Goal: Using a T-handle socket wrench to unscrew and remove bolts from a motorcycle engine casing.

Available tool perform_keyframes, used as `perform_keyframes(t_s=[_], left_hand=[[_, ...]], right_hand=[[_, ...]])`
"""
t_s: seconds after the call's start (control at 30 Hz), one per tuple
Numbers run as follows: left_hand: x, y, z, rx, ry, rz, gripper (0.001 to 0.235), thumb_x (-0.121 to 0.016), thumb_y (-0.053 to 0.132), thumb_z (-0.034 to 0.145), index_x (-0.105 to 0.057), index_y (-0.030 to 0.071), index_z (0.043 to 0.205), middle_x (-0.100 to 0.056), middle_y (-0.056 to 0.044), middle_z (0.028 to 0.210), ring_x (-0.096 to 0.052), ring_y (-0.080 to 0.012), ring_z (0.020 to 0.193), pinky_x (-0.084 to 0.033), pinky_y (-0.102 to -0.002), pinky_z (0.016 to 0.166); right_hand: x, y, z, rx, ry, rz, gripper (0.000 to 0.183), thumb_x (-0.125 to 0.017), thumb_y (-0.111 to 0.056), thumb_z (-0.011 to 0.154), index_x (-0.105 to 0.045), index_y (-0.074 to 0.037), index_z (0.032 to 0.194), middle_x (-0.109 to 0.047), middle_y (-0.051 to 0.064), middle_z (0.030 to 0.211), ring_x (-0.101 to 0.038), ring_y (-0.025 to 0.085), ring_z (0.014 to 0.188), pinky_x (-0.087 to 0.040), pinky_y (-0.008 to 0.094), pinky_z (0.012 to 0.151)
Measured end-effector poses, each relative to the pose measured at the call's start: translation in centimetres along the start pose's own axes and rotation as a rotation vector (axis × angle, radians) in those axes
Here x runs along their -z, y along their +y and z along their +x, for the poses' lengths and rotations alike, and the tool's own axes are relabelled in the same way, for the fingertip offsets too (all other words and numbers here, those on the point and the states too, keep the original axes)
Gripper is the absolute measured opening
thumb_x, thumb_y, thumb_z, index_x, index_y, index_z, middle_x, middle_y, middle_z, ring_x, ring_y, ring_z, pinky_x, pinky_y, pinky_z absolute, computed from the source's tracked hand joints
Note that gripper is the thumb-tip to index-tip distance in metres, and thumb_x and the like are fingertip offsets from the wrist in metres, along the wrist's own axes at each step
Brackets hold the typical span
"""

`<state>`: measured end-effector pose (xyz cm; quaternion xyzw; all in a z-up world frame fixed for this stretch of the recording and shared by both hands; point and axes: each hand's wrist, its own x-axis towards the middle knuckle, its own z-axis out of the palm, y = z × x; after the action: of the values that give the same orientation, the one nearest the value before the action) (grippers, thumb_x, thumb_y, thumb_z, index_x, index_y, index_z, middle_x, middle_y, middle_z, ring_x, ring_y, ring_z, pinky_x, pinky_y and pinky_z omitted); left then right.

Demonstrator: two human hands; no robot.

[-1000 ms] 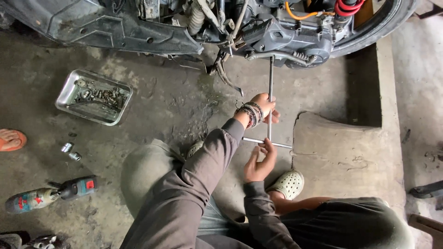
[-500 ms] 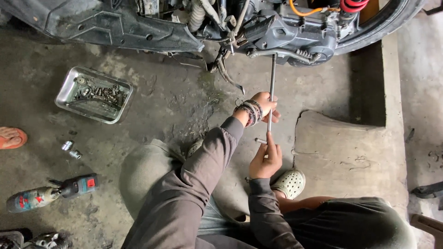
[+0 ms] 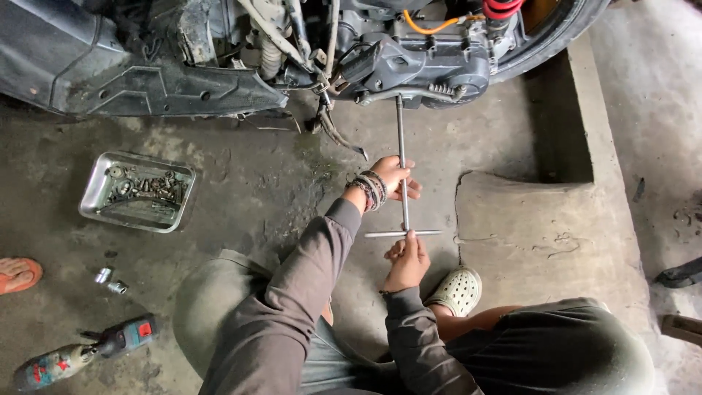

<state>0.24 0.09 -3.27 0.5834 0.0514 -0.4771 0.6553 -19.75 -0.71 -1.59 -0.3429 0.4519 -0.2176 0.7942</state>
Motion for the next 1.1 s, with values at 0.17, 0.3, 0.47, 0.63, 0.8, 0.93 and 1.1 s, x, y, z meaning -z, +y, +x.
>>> perform_keyframes(t_s=[0.17, 0.3, 0.47, 0.63, 0.8, 0.93, 1.1], left_hand=[[-0.1, 1.3, -0.1, 0.078, 0.061, 0.166, 0.037, -0.048, 0.02, 0.102, -0.044, 0.012, 0.138, -0.074, -0.032, 0.099, -0.078, -0.0404, 0.081, -0.067, -0.046, 0.073], [-0.8, 1.8, -1.9, 0.077, 0.108, 0.308, 0.033, -0.055, 0.017, 0.094, -0.047, 0.016, 0.126, -0.076, -0.024, 0.083, -0.079, -0.0354, 0.066, -0.069, -0.043, 0.06], [0.3, 1.6, -4.3, -0.021, 0.133, 0.561, 0.034, -0.067, 0.021, 0.095, -0.062, 0.0, 0.122, -0.075, -0.026, 0.093, -0.076, -0.0367, 0.068, -0.068, -0.044, 0.051], [-0.9, 3.7, -7.3, 0.046, 0.227, 0.599, 0.012, -0.062, 0.016, 0.1, -0.06, 0.005, 0.105, -0.075, -0.016, 0.084, -0.074, -0.0271, 0.062, -0.064, -0.037, 0.049], [-0.2, 3.7, -7.4, 0.055, 0.129, 0.506, 0.028, -0.06, 0.013, 0.101, -0.058, -0.005, 0.123, -0.074, -0.029, 0.094, -0.076, -0.0411, 0.077, -0.069, -0.048, 0.064], [-0.6, 3.2, -6.6, 0.072, 0.093, 0.445, 0.028, -0.054, 0.015, 0.103, -0.054, -0.003, 0.125, -0.074, -0.03, 0.092, -0.076, -0.0418, 0.08, -0.067, -0.048, 0.069], [-1.0, 3.0, -6.0, 0.056, 0.073, 0.399, 0.029, -0.056, 0.017, 0.101, -0.052, 0.001, 0.125, -0.074, -0.03, 0.089, -0.076, -0.0405, 0.078, -0.067, -0.047, 0.068]], right_hand=[[1.9, 0.9, 1.6, 0.691, -0.14, -0.496, 0.032, -0.069, -0.01, 0.101, -0.068, 0.001, 0.131, -0.074, 0.02, 0.083, -0.072, 0.019, 0.076, -0.062, 0.033, 0.065], [1.0, -1.4, -0.4, 0.945, -0.153, -0.778, 0.031, -0.074, -0.003, 0.092, -0.076, -0.011, 0.122, -0.073, 0.012, 0.072, -0.066, 0.019, 0.055, -0.054, 0.028, 0.038], [1.0, -0.7, -1.2, 1.145, -0.282, -0.902, 0.047, -0.064, -0.001, 0.088, -0.073, -0.017, 0.131, -0.079, 0.008, 0.099, -0.074, 0.031, 0.089, -0.062, 0.042, 0.076], [0.0, 0.1, -3.3, 0.269, -0.258, -0.285, 0.029, -0.062, -0.026, 0.096, -0.049, -0.005, 0.111, -0.071, 0.028, 0.114, -0.069, 0.032, 0.102, -0.055, 0.039, 0.08], [1.2, 1.1, 0.8, -0.249, -0.166, -0.135, 0.057, -0.067, -0.05, 0.099, -0.061, -0.002, 0.129, -0.063, 0.008, 0.074, -0.063, 0.019, 0.062, -0.057, 0.036, 0.061], [1.7, 1.8, 1.4, 0.261, -0.149, -0.418, 0.029, -0.074, -0.015, 0.095, -0.068, -0.001, 0.12, -0.054, 0.005, 0.06, -0.056, 0.013, 0.049, -0.053, 0.03, 0.049], [1.0, 0.1, -0.4, 0.999, -0.283, -0.885, 0.037, -0.067, 0.003, 0.089, -0.081, -0.02, 0.115, -0.067, 0.002, 0.077, -0.064, 0.022, 0.07, -0.057, 0.034, 0.069]])
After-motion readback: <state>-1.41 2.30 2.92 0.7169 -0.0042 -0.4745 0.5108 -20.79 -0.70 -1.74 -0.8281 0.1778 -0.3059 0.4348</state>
